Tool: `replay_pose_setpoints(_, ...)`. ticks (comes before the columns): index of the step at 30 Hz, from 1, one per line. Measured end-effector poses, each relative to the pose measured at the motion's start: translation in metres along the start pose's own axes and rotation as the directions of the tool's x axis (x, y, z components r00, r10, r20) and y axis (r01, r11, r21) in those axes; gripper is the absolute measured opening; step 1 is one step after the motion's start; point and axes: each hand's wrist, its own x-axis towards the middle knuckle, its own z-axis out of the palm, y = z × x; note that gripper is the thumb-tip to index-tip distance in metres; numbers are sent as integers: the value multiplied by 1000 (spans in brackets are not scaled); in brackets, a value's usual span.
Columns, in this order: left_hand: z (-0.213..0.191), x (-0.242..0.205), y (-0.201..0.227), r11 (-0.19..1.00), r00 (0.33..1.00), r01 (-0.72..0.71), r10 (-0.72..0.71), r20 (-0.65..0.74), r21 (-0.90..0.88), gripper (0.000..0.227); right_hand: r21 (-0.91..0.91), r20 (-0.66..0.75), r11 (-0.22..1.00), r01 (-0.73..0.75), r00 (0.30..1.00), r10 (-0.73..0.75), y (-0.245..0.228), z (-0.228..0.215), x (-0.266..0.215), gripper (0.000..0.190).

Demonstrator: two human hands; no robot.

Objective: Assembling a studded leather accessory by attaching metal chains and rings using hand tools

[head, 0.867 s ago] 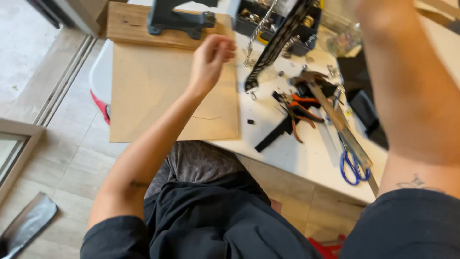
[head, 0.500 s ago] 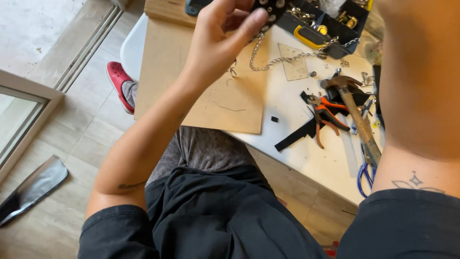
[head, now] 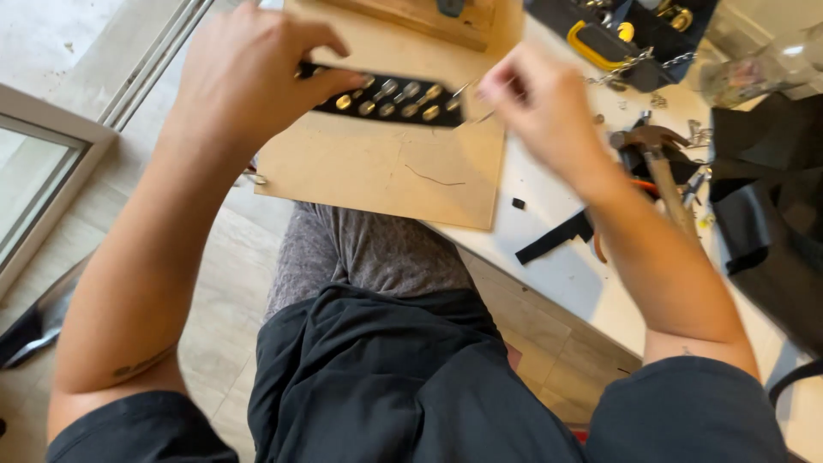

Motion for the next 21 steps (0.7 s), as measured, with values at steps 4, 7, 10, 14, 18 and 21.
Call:
replay_pose_setpoints(4,63,-40,-51,975,982,175,-184,50,140,39,72,70,990,122,989,-127,9,90,4,12)
replay_pose_setpoints(7,100,-65,-74,969,985,168,-158,-69,179,36,74,105,987,144,983,-152,17,114,8,15)
replay_pose_setpoints(10,98,-71,-70,993,983,92,-79,-168,72,41,94,164,986,136,975,-150,27,110,8,14)
replay_pose_setpoints(14,102,-56,-37,978,964,55,2,-267,203,45,147,198,985,93,973,-122,26,101,8,17)
replay_pose_setpoints(18,114,-45,6,968,937,-214,164,-308,-134,7,93,111,985,145,982,-155,22,103,14,11)
replay_pose_setpoints(21,113,-44,16,977,956,-169,129,-262,-134,9,59,110,979,193,974,-199,16,105,18,11)
